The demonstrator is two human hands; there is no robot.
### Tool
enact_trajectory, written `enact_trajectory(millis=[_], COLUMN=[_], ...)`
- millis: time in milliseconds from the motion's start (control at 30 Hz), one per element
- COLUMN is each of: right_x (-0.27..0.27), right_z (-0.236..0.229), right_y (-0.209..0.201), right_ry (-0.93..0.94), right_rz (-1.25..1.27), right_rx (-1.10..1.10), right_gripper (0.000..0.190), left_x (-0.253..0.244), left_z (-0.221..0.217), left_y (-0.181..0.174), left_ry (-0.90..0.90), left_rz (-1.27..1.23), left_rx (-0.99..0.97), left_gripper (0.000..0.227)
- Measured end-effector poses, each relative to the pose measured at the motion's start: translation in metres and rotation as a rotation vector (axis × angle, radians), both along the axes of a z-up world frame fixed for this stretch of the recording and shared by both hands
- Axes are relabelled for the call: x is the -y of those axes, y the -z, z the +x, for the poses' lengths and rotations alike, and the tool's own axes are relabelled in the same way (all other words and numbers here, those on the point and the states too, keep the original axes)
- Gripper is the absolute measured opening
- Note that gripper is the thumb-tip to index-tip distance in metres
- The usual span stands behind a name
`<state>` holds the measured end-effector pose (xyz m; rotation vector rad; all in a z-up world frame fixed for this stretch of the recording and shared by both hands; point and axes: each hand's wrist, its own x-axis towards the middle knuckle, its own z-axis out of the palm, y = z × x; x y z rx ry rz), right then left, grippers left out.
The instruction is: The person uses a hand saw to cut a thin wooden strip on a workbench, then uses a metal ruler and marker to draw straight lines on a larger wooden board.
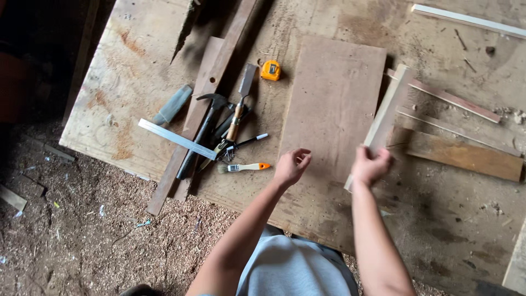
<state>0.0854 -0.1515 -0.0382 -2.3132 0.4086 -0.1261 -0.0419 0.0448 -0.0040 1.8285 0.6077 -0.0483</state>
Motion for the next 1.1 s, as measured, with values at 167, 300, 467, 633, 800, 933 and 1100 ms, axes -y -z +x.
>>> enact_trajectory(millis=[167, 300, 467, 633, 800, 933, 1100], right_x=[0.1, 0.141, 0.099, -0.017, -0.113, -0.167, -0.227], right_z=[-0.004, -0.014, -0.016, -0.025, -0.075, -0.108, -0.134], right_y=[0.007, 0.012, 0.013, -0.003, -0.027, -0.037, -0.021], right_ry=[0.215, 0.036, 0.134, -0.369, -0.876, -1.083, -1.198], right_rz=[0.07, -0.545, -0.154, -0.36, 0.099, 0.159, 0.29], right_rx=[0.104, 0.187, 0.024, 0.378, 0.068, 0.046, -0.083], right_gripper=[0.036, 0.035, 0.035, 0.022, 0.016, 0.017, 0.018], left_x=[-0.016, -0.023, -0.033, -0.046, -0.067, -0.088, -0.112], left_z=[-0.025, -0.042, -0.053, -0.063, -0.092, -0.126, -0.127], left_y=[-0.001, -0.002, -0.008, -0.013, 0.008, 0.026, 0.047], left_ry=[-0.008, 0.052, 0.033, -0.072, -0.848, -1.154, -1.172], left_rz=[0.049, 0.097, 0.121, 0.098, 0.015, 0.127, 0.018], left_rx=[0.04, 0.046, 0.051, 0.112, 0.07, -0.032, 0.021], left_gripper=[0.029, 0.026, 0.025, 0.028, 0.04, 0.045, 0.04])
